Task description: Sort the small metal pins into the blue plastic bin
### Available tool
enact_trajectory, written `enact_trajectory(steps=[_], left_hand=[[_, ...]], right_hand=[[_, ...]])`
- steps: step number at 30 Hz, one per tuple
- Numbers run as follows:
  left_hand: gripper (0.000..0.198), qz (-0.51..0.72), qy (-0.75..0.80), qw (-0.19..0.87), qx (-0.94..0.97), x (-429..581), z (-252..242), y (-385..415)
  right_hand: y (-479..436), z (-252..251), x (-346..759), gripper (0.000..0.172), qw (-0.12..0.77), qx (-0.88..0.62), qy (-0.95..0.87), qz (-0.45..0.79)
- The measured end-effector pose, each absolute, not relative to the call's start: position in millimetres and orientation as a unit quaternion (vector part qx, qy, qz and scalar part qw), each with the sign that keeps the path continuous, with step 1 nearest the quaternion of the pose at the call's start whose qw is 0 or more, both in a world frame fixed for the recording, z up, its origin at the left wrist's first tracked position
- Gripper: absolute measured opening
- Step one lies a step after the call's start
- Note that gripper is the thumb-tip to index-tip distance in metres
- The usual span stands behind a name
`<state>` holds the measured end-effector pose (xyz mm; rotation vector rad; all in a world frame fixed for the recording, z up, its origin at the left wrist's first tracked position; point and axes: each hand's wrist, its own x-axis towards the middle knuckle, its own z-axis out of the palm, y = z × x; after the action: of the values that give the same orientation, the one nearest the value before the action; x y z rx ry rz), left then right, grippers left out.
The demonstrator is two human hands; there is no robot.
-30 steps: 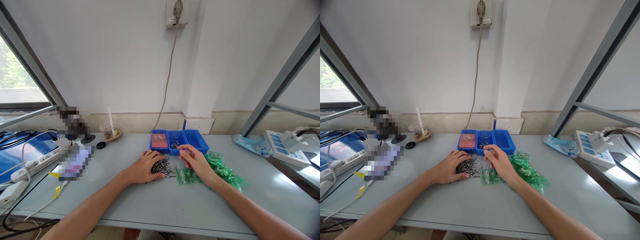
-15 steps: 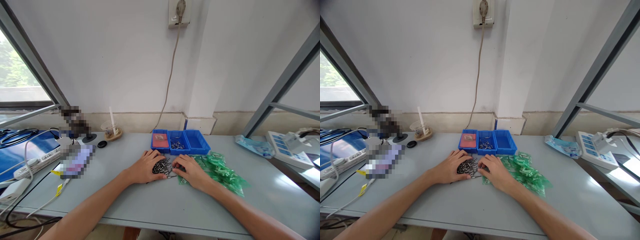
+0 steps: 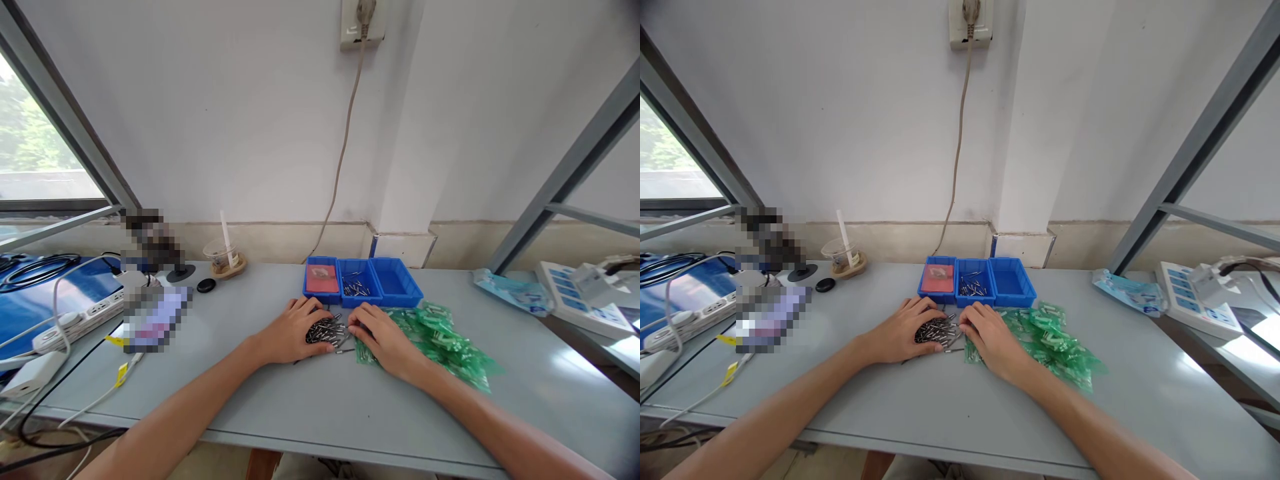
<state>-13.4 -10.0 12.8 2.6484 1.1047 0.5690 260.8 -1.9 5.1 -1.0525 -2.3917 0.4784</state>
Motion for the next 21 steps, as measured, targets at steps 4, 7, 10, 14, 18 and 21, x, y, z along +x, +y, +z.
enact_trajectory(steps=[4,7,10,14,18,21], left_hand=[[0.057,0.191,0.377,0.106,0.900,-13.4,14.0,-10.2],[0.054,0.191,0.378,0.103,0.900,-14.1,13.7,-9.6],[0.051,0.195,0.376,0.102,0.900,-14.7,13.4,-8.6],[0.048,0.195,0.377,0.100,0.900,-14.7,13.9,-8.0],[0.045,0.192,0.380,0.100,0.899,-14.9,14.3,-8.1],[0.043,0.192,0.377,0.099,0.900,-15.2,13.8,-7.9]], right_hand=[[-2.0,6.9,259.3,0.017,0.269,-0.398,-0.855,0.196],[-1.9,8.1,259.1,0.018,0.290,-0.413,-0.836,0.217],[-0.9,8.8,259.9,0.019,0.306,-0.423,-0.820,0.236],[1.5,8.6,261.7,0.026,0.321,-0.415,-0.813,0.251],[1.0,9.5,262.2,0.028,0.337,-0.415,-0.808,0.248],[-0.6,11.2,261.8,0.020,0.352,-0.434,-0.791,0.249]])
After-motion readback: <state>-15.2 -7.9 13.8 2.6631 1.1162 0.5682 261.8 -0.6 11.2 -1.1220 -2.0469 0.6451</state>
